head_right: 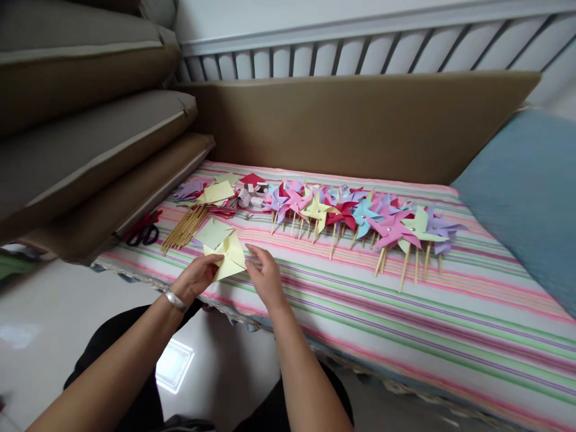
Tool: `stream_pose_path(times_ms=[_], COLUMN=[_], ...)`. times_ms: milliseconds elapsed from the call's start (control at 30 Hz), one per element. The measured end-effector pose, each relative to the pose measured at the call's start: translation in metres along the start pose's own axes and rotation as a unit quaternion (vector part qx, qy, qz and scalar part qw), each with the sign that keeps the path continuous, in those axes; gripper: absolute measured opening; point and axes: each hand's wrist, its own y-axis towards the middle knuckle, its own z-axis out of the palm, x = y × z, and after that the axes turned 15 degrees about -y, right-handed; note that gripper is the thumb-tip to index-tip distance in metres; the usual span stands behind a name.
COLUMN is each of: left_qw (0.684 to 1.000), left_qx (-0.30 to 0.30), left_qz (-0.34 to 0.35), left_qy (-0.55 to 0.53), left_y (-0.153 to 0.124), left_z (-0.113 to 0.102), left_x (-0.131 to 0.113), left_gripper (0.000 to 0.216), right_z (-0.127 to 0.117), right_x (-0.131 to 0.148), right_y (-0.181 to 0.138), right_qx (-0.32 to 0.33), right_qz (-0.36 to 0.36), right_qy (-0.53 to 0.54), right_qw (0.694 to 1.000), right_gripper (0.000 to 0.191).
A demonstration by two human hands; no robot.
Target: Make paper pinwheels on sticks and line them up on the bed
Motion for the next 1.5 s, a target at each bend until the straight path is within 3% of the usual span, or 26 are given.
stream_pose_path(times_ms=[100, 200, 633, 1200, 1500], left_qw=[1.0, 1.0, 0.998, 0.995, 0.992], left_qx=[-0.007, -0.004, 0.016, 0.031, 0.063], left_qz=[-0.008, -0.011, -0.003, -0.019, -0.054], left_qy=[-0.002, 0.001, 0.063, 0.095, 0.091], left_y=[0.001, 0.001, 0.003, -0.005, -0.008], left_z=[-0.005, -0.007, -0.007, 0.006, 0.008], left_x=[-0.005, -0.004, 0.012, 0.022, 0.017], left_gripper=[0.018, 0.017, 0.021, 0.024, 0.027], right_z=[-0.002, -0.002, 0.003, 0.013, 0.009], right_x=[0.004, 0.007, 0.005, -0.005, -0.005], right_y=[-0.006, -0.01, -0.005, -0.001, 0.002], right_qx=[0.008, 0.028, 0.058, 0.013, 0.01], right_qz=[-0.099, -0.11, -0.038, 0.065, 0.074], right_qy=[-0.103, -0.137, -0.087, -0.121, -0.121], right_qw=[0.99, 0.984, 0.994, 0.99, 0.99], right_gripper=[0.039, 0.032, 0.006, 0.004, 0.006])
